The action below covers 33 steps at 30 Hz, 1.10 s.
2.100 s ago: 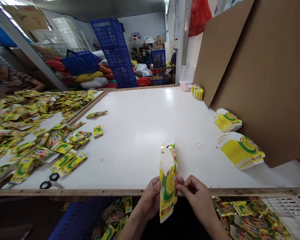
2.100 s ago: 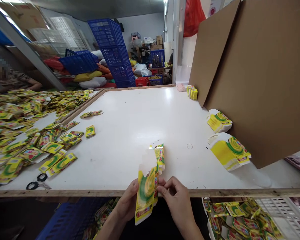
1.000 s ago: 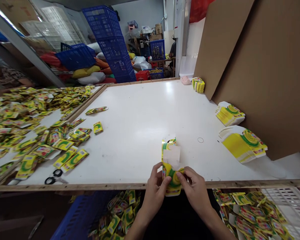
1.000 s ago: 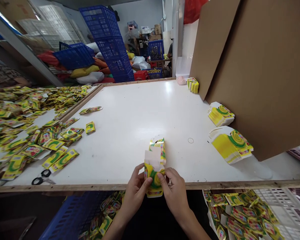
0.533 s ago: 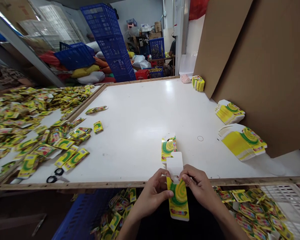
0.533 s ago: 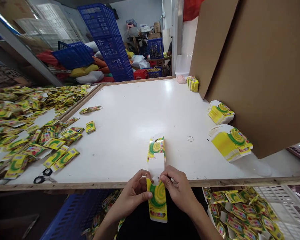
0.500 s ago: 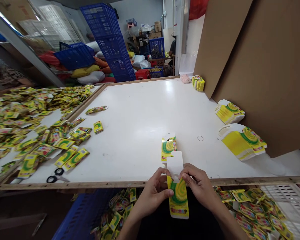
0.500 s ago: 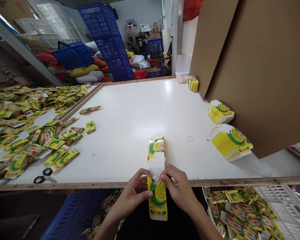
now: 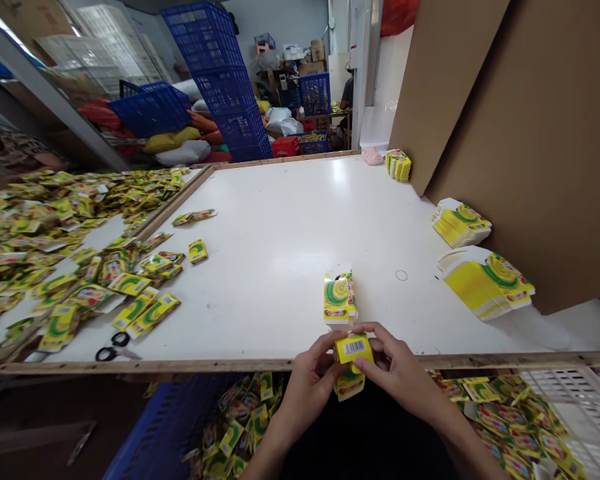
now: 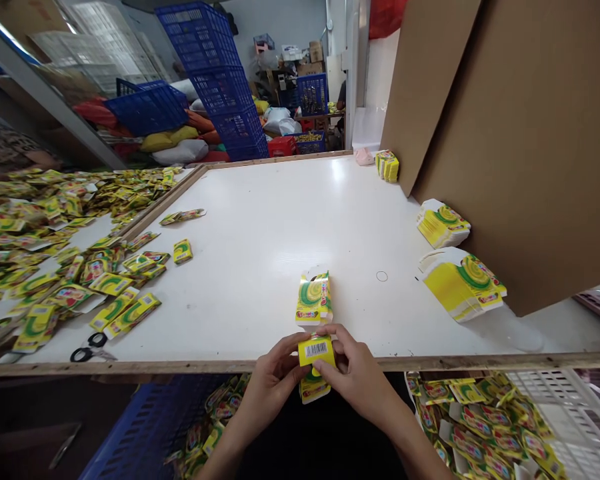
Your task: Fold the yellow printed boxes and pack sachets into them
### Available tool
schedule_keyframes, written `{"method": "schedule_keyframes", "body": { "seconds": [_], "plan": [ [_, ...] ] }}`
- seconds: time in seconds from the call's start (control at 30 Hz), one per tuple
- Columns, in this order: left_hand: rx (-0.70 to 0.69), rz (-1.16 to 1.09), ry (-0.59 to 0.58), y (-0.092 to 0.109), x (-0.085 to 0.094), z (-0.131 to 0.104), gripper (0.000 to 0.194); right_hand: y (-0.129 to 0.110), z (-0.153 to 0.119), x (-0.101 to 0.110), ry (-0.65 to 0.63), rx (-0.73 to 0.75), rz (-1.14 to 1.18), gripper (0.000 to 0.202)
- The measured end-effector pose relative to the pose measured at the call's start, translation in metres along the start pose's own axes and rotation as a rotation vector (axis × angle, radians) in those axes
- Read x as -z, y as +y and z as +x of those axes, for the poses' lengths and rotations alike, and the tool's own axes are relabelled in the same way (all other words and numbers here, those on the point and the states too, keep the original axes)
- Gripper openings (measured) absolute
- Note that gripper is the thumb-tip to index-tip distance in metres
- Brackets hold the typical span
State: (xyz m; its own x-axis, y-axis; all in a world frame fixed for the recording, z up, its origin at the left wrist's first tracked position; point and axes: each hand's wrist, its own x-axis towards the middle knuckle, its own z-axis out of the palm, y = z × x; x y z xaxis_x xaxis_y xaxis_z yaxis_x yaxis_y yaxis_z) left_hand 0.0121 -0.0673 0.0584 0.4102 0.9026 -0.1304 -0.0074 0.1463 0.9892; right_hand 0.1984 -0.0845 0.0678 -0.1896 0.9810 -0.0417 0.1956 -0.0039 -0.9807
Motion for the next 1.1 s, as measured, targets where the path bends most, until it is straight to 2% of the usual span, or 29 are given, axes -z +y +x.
{"method": "schedule_keyframes", "body": {
  "seconds": [0.07, 0.13, 0.27, 0.4, 0.57, 0.67, 0.77, 0.87, 0.97, 1.1],
  "plan": [
    [-0.008, -0.010, -0.023, 0.003, -0.003, -0.001, 0.039, -0.002, 0.001, -0.003, -0.001, -0.029, -0.021, 0.033],
    [-0.005, -0.018, -0.040, 0.005, -0.004, -0.002, 0.041, -0.001, 0.002, -0.005, 0.049, -0.033, -0.112, 0.030],
    [0.007, -0.026, -0.058, 0.008, -0.004, -0.003, 0.043, 0.000, 0.003, -0.005, 0.082, -0.010, -0.196, 0.035],
    [0.006, -0.027, -0.046, 0.006, -0.004, -0.003, 0.044, 0.000, 0.005, -0.009, 0.116, -0.021, -0.253, 0.032],
    [-0.006, 0.076, -0.023, 0.005, -0.003, 0.000, 0.043, 0.005, 0.009, -0.022, 0.196, -0.022, -0.327, 0.029],
    [0.001, 0.091, -0.020, 0.009, 0.002, 0.000, 0.043, 0.008, 0.011, -0.021, 0.218, 0.001, -0.362, 0.030],
    [0.008, 0.025, -0.039, 0.014, 0.007, 0.000, 0.042, 0.008, 0.010, -0.010, 0.173, 0.088, -0.292, 0.027],
    [0.000, -0.075, -0.069, 0.014, 0.006, 0.002, 0.039, 0.010, 0.006, -0.001, 0.179, 0.147, -0.145, 0.024],
    [-0.026, -0.147, -0.072, 0.008, -0.001, 0.005, 0.037, 0.015, -0.001, 0.001, 0.195, 0.077, 0.018, 0.028],
    [-0.030, -0.188, -0.096, 0.006, -0.012, 0.009, 0.038, 0.022, -0.013, 0.003, 0.272, 0.030, 0.070, 0.030]
  ]
}}
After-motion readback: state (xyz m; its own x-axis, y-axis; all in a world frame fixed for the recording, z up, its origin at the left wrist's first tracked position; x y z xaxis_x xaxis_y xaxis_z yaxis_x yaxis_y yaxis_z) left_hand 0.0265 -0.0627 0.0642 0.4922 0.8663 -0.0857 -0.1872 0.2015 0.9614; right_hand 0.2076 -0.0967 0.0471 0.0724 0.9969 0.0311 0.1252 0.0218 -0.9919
